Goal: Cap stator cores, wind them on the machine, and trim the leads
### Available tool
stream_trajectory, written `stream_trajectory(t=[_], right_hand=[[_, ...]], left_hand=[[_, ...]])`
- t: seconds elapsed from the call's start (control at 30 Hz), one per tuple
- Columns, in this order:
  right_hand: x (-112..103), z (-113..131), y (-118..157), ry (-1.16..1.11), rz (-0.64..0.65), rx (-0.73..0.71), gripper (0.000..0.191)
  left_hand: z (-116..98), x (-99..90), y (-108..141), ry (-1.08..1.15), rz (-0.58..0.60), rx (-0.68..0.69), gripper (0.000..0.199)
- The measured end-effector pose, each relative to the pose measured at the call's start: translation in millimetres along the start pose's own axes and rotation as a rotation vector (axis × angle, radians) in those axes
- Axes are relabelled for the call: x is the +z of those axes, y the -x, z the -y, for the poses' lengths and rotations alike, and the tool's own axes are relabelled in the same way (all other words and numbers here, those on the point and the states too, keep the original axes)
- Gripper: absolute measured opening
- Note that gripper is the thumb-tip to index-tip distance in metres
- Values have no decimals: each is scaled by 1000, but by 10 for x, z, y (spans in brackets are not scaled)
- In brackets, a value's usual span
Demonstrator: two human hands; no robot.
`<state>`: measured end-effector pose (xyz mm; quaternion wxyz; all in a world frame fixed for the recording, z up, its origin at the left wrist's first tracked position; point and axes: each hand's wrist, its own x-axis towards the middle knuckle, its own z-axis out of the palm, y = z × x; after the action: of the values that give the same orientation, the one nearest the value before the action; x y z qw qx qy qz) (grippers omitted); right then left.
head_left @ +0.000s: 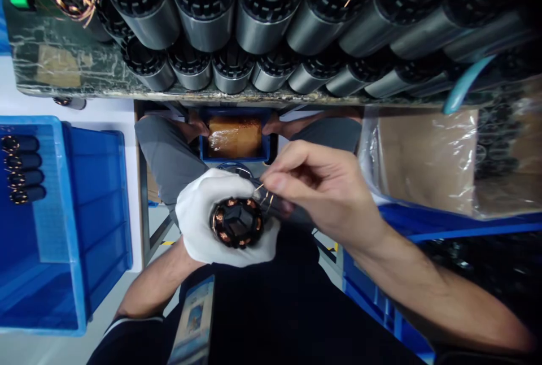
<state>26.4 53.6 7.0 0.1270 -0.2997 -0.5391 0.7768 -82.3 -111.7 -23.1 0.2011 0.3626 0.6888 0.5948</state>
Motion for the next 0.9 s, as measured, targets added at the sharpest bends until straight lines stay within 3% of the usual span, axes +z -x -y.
stream_trajectory(t=[0.1, 0.17, 0.23, 0.27, 0.37, 0.47, 0.6, 0.67, 0.73, 0.83, 0.9], right_hand=[[-246, 5, -13, 41, -165, -126, 24], [-384, 53, 31, 301, -272, -417, 16], [-441, 121, 105, 690, -175, -692, 16], [-442, 153, 137, 840, -80, -755, 22], [-414, 206, 149, 1024, 172, -770, 20], [-421, 179, 70, 1151, 257, -866, 17], [-338, 59, 59, 1221, 250, -631, 45], [-255, -1, 91, 1181, 329, -538, 59], [-197, -18, 109, 1157, 429, -439, 52], [-194, 90, 95, 1109, 529, -266, 16], [-224, 234, 82, 1001, 585, -201, 17]], left_hand=[[-49, -78, -112, 31, -35, 40, 54], [-112, -147, -226, 12, 33, -8, 41], [-176, -193, -332, -17, 127, -18, 33], [-203, -203, -372, -29, 174, -10, 32], [-238, -202, -414, -121, 235, 35, 32], [-196, -202, -369, -401, 251, 128, 29], [-121, -174, -286, -770, 327, 214, 20], [-120, -137, -255, -833, 346, 215, 21], [-143, -114, -230, -838, 362, 205, 23], [-192, -173, -203, -754, 402, 220, 25], [-217, -276, -204, -648, 415, 252, 28]])
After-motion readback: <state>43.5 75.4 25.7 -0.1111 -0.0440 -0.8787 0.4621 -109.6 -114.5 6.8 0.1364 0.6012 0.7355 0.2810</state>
